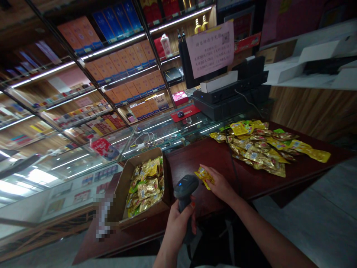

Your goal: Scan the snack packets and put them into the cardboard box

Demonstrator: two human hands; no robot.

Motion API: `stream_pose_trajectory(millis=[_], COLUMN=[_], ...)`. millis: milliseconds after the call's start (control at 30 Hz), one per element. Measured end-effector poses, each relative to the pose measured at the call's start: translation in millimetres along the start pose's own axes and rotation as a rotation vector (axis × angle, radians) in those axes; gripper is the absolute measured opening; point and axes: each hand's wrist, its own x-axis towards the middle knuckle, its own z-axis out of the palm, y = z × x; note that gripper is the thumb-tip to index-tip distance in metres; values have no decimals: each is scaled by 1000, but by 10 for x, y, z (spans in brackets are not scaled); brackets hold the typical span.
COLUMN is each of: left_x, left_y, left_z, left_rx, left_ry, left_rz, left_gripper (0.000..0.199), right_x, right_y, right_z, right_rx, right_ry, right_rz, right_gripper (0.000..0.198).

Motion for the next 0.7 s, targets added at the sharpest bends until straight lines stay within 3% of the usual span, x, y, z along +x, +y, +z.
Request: stream_pose_trajectory(millis=[600,700], left_x=[43,61], left_y=[-13,-51], left_z=[18,10], left_rx=[61,30], left_ry=[-6,21], left_rz=[13,5], left_gripper=[35,36], right_x=[11,-30], right_y=[7,79], right_z=[24,30], right_rx=[-20,33], right_ry=[16,31], right_rz=[10,77], right_gripper=[65,67])
